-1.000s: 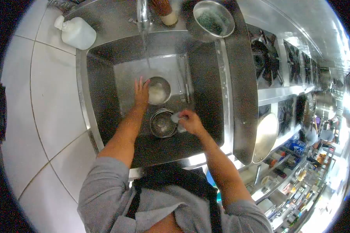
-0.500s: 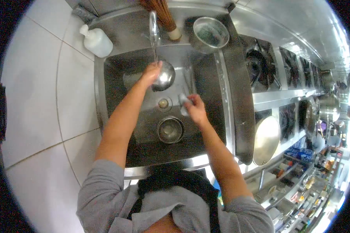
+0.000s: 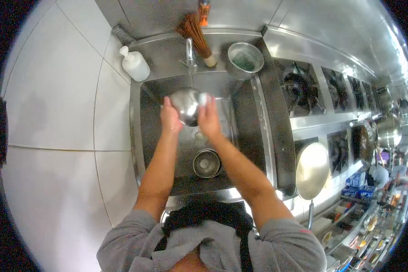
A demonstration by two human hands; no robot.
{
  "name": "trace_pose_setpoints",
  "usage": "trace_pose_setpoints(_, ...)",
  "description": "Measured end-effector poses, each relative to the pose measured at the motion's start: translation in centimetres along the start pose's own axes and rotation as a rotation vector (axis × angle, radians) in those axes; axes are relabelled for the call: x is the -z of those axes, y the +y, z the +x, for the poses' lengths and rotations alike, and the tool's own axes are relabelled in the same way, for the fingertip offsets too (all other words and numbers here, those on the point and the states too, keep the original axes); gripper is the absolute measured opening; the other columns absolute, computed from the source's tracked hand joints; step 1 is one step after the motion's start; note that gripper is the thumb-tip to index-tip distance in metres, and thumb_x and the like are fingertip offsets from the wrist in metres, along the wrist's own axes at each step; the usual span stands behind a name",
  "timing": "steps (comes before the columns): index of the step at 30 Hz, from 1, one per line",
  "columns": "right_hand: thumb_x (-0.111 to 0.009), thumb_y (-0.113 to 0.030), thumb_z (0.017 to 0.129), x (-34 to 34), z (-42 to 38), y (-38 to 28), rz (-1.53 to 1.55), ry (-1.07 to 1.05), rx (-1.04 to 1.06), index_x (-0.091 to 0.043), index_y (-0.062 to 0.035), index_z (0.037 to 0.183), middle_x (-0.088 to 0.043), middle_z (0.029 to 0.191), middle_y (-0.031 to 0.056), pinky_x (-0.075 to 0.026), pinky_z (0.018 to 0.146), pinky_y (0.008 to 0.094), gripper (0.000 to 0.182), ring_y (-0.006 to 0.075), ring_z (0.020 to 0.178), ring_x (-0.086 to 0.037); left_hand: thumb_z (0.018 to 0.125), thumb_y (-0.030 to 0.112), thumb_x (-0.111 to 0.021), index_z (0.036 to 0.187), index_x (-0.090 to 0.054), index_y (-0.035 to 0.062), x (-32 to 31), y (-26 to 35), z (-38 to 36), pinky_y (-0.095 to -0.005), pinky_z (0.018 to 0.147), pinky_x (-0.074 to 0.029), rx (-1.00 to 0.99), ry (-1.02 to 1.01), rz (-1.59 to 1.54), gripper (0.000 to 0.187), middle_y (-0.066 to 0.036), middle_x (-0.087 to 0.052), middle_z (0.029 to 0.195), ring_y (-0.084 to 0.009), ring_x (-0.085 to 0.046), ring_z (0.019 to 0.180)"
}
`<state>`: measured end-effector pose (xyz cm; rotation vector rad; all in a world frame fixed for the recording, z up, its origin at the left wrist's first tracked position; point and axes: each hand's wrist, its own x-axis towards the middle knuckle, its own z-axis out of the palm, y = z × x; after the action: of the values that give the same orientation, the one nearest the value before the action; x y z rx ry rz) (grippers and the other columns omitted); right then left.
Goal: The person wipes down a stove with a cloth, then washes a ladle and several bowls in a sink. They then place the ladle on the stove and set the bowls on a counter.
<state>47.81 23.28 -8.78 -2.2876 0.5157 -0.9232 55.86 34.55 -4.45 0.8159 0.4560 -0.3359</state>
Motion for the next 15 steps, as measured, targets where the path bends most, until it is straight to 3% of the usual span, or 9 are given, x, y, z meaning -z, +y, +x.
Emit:
trace_pose_setpoints(3,-0.052,-0.026,0.095,3.7,2.2,-4.1,0.135,-0.179,0.193,-0.055,0.0003,0.127,-0.062,0.12,0.0232,-0.046,0.096,0.0421,0.042,0.0375,0.112,-0.059,0.101,0.043,-0.046,0.089,-0.068,0.0029,0.2,-2.0,-3.1,-0.0338,0.077,-0.049,-0.237,-0.057,0.642,0.047,-0.008,-0.068,0.089,-0.0183,-0.063,0.082)
trace_pose_setpoints(4,-0.054,-0.029,0.094,4.1,3.8,-2.3,0.285,-0.469,-0.241,-0.057,0.0027,0.122,-0.063,0.121,0.0211,-0.047,0.094,0.0402,0.043,0.0362,0.111,-0.06,0.101,0.043,-0.046,0.089,-0.068,0.0029,0.9,-1.7,-3.1,-0.0338,0.077,-0.049,-0.23,-0.058,0.653,0.047,-0.008,-0.068,0.089,-0.0183,-0.063,0.082)
trace_pose_setpoints(5,-0.057,-0.034,0.092,2.8,5.4,0.7,0.415,-0.442,-0.615,-0.059,0.0037,0.12,-0.065,0.117,0.0184,-0.048,0.091,0.0389,0.047,0.0309,0.105,-0.063,0.1,0.047,-0.047,0.089,-0.069,0.0023,1.9,-1.0,-2.8,-0.0324,0.074,-0.05,-0.152,-0.191,0.646,0.051,-0.007,-0.068,0.088,-0.0167,-0.063,0.08)
trace_pose_setpoints(7,-0.061,-0.041,0.091,5.1,8.8,1.2,0.669,-0.663,-0.983,-0.058,0.006,0.122,-0.067,0.11,0.0166,-0.049,0.087,0.0375,0.057,0.0235,0.1,-0.064,0.099,0.05,-0.047,0.089,-0.07,0.0018,2.0,0.8,-2.3,-0.031,0.071,-0.051,-0.087,-0.331,0.63,0.055,-0.007,-0.069,0.086,-0.0152,-0.064,0.079)
trace_pose_setpoints(11,-0.074,-0.057,0.078,5.4,9.0,0.1,0.517,-0.6,-0.547,-0.056,0.0092,0.122,-0.069,0.104,0.0133,-0.052,0.084,0.0365,0.081,0.0217,0.091,-0.066,0.095,0.062,-0.044,0.109,-0.068,-0.0009,2.7,2.1,0.9,-0.0389,0.078,-0.052,-0.154,-0.305,0.66,0.068,-0.012,-0.07,0.096,-0.0227,-0.067,0.09)
trace_pose_setpoints(12,-0.08,-0.052,0.074,7.2,9.3,-3.5,0.527,-0.726,-0.397,-0.058,0.0061,0.121,-0.07,0.103,0.0109,-0.052,0.083,0.0352,0.077,0.0206,0.089,-0.066,0.092,0.067,-0.041,0.122,-0.059,0.0014,2.1,1.8,0.5,-0.0457,0.083,-0.051,0.115,-0.214,0.579,0.074,-0.016,-0.064,0.111,-0.0286,-0.063,0.101)
trace_pose_setpoints(13,-0.077,-0.045,0.08,9.1,10.3,-6.8,-0.013,-0.926,-0.218,-0.061,-0.0018,0.122,-0.071,0.103,0.0117,-0.052,0.084,0.0345,0.063,0.0227,0.092,-0.068,0.09,0.073,-0.038,0.135,-0.05,0.0037,2.0,1.5,0.1,-0.0525,0.088,-0.049,0.39,-0.119,0.492,0.083,-0.02,-0.058,0.126,-0.0345,-0.059,0.112)
trace_pose_setpoints(14,-0.075,-0.045,0.081,8.6,9.8,-5.9,0.115,-0.965,0.045,-0.063,-0.0056,0.121,-0.07,0.104,0.0139,-0.051,0.086,0.0357,0.058,0.0251,0.095,-0.067,0.086,0.08,-0.032,0.149,-0.027,0.0128,3.5,1.2,1.9,-0.0626,0.097,-0.042,0.769,-0.336,0.208,0.093,-0.021,-0.033,0.149,-0.0446,-0.042,0.129)
trace_pose_setpoints(15,-0.073,-0.045,0.082,7.9,9.3,-4.8,0.246,-0.986,0.31,-0.064,-0.0093,0.121,-0.07,0.105,0.016,-0.051,0.087,0.0369,0.054,0.0276,0.098,-0.067,0.086,0.08,-0.032,0.149,-0.027,0.0128,3.8,1.2,1.6,-0.0626,0.097,-0.042,0.773,-0.333,0.207,0.093,-0.021,-0.033,0.149,-0.0446,-0.042,0.129)
